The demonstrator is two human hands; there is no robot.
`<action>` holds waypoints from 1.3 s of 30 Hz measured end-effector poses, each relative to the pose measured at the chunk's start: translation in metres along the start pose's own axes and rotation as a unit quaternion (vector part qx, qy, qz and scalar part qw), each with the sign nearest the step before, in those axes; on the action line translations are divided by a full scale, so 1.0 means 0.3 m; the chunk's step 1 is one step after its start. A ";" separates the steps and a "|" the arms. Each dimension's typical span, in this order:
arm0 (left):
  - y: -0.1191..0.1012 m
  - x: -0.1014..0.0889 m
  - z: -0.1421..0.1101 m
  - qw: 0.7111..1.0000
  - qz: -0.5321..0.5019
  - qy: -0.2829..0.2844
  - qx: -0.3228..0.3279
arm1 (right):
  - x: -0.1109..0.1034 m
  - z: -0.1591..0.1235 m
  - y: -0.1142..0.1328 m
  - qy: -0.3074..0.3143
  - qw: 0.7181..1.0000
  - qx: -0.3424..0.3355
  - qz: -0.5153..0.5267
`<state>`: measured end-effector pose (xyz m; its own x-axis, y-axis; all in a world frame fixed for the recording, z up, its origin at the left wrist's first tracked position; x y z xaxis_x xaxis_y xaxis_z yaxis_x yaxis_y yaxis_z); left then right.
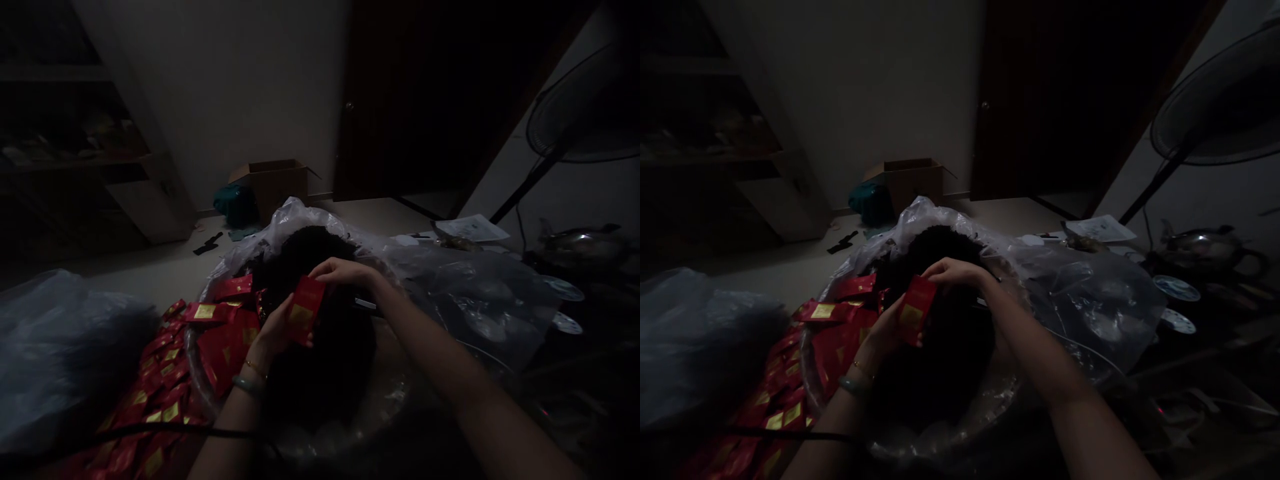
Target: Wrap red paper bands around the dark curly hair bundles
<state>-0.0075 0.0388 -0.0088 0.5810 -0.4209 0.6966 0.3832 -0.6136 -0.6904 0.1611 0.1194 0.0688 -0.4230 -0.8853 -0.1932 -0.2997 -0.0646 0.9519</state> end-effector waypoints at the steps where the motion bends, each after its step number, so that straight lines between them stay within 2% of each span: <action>1: 0.003 0.003 -0.001 1.000 0.001 0.003 -0.006 | -0.005 -0.005 0.010 0.032 0.999 0.013 -0.013; 4: 0.013 0.016 -0.005 1.000 0.004 0.017 -0.018 | -0.017 -0.006 0.032 0.118 0.989 0.069 -0.048; 7: 0.019 0.021 -0.005 0.999 -0.004 0.026 -0.024 | -0.019 0.022 0.028 0.152 0.978 0.125 -0.075; 10: 0.023 0.022 -0.005 0.999 -0.017 0.027 -0.038 | -0.012 0.064 0.010 0.136 0.977 0.132 -0.098; 13: 0.021 0.024 -0.004 0.999 -0.018 0.023 -0.027 | -0.002 0.088 -0.004 0.118 0.982 0.094 -0.112; 16: 0.020 0.027 -0.002 1.000 -0.008 0.011 -0.016 | 0.006 0.090 -0.009 0.113 0.984 0.071 -0.119; 21: 0.024 0.027 0.004 0.999 -0.002 -0.007 -0.037 | 0.017 0.085 -0.005 0.098 0.982 0.076 -0.143; 25: 0.020 0.028 0.006 1.000 0.013 -0.017 -0.020 | 0.013 0.072 0.017 0.085 0.981 0.061 -0.161; 32: 0.013 0.015 0.007 0.999 0.004 -0.039 0.004 | -0.074 0.018 0.035 -0.003 0.989 0.065 -0.129; 36: 0.004 0.013 0.008 0.999 -0.010 -0.032 0.029 | -0.118 -0.015 0.034 -0.118 0.985 0.062 -0.111; 39: -0.004 0.023 0.004 0.999 -0.019 -0.020 0.047 | -0.099 -0.044 0.060 -0.183 0.973 0.023 -0.138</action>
<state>-0.0031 0.0374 -0.0033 0.5932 -0.3703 0.7149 0.4693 -0.5625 -0.6807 0.1797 0.1383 0.0948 -0.5942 -0.6140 -0.5195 -0.4789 -0.2489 0.8419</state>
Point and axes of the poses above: each hand's wrist, its own z-axis towards the middle knuckle, its own x-axis out of the palm, y = z × x, the point moved 2 cm from there along z, towards the middle knuckle, and after that the axes turned 12 degrees about y, right-handed, at the moved point
